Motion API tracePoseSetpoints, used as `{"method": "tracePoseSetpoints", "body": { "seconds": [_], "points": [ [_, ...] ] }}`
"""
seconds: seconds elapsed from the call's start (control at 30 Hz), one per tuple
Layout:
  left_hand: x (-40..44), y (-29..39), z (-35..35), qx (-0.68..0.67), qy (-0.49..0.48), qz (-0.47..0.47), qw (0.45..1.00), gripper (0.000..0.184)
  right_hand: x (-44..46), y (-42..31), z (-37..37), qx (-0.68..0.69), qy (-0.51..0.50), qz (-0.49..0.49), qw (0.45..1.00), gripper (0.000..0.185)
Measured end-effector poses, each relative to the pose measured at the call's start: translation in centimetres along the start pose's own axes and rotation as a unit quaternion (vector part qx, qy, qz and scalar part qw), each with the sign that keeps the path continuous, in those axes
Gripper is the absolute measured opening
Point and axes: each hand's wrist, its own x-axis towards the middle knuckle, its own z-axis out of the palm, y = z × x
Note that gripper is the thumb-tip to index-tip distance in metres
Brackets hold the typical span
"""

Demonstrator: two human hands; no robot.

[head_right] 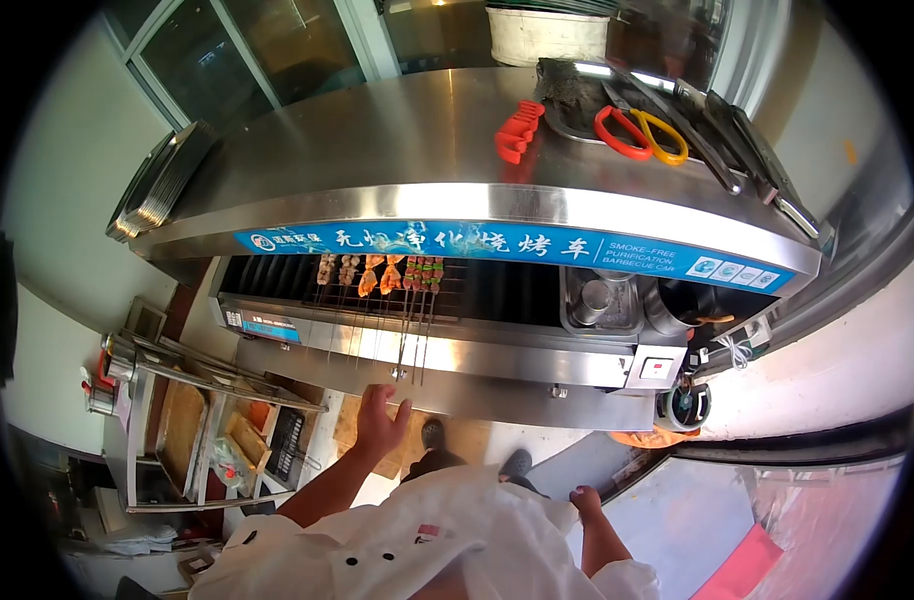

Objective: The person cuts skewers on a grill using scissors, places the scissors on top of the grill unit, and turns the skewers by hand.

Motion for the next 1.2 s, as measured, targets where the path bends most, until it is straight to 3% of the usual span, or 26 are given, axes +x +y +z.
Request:
{"method": "tracePoseSetpoints", "body": {
  "seconds": [0.03,0.1,0.2,0.23,0.27,0.3,0.37,0.4,0.47,0.63,0.7,0.87,0.97,1.03,1.07,1.13,1.2],
  "points": [
    [1.9,1.2,0.0,0.022,0.018,0.028,0.999,0.041,0.1,0.4,-0.3,-0.002,-0.001,-0.003,1.0,0.045],
    [5.0,2.6,0.6,0.068,-0.042,-0.019,0.997,0.062,0.0,1.6,-0.6,0.016,-0.072,0.005,0.997,0.035],
    [8.0,2.7,3.7,0.18,-0.07,-0.125,0.973,0.083,2.5,6.7,2.7,0.243,-0.084,0.041,0.966,0.024],
    [8.5,2.2,4.6,0.18,-0.067,-0.127,0.973,0.083,3.4,8.2,3.8,0.298,-0.082,0.046,0.95,0.022],
    [9.2,1.6,5.4,0.176,-0.115,-0.188,0.96,0.085,4.6,9.9,4.6,0.296,-0.082,0.043,0.951,0.022],
    [9.8,1.3,6.0,0.17,-0.163,-0.247,0.94,0.088,6.3,12.8,6.5,0.257,-0.091,-0.048,0.961,0.021],
    [10.7,1.2,6.5,0.168,-0.178,-0.284,0.927,0.085,1.6,5.7,2.0,0.366,-0.129,0.144,0.91,0.018],
    [11.1,1.2,6.5,0.166,-0.194,-0.32,0.912,0.081,-0.2,4.9,1.7,0.367,-0.131,0.142,0.91,0.018],
    [11.3,1.0,6.4,0.181,-0.195,-0.317,0.91,0.079,-1.4,4.0,1.3,0.616,-0.118,0.216,0.749,0.014],
    [11.1,-0.1,7.2,0.182,-0.165,-0.335,0.91,0.069,-1.1,4.5,1.3,0.518,-0.12,0.2,0.823,0.014],
    [11.1,0.4,7.1,0.199,-0.144,-0.336,0.909,0.055,-0.6,4.9,1.3,0.496,-0.121,0.191,0.838,0.014],
    [10.8,0.5,7.0,0.223,-0.131,-0.327,0.909,0.053,1.0,6.3,0.9,0.442,-0.111,0.145,0.878,0.014],
    [10.1,0.0,6.7,0.245,-0.133,-0.297,0.913,0.051,2.6,7.0,0.8,0.301,-0.075,-0.005,0.951,0.014],
    [9.4,-1.3,7.0,0.254,-0.13,-0.275,0.918,0.048,3.2,6.4,0.0,0.367,-0.08,0.015,0.927,0.014],
    [9.1,-2.7,7.6,0.221,-0.103,-0.235,0.941,0.043,2.6,4.8,-1.2,0.499,-0.103,0.119,0.852,0.016],
    [8.9,-4.7,8.3,0.186,-0.076,-0.192,0.961,0.039,1.6,2.7,-2.5,0.472,-0.09,0.125,0.868,0.016],
    [8.9,-6.2,8.6,-0.063,-0.072,-0.182,0.979,0.04,1.0,2.2,-2.1,0.446,-0.077,0.132,0.882,0.016]
  ]
}}
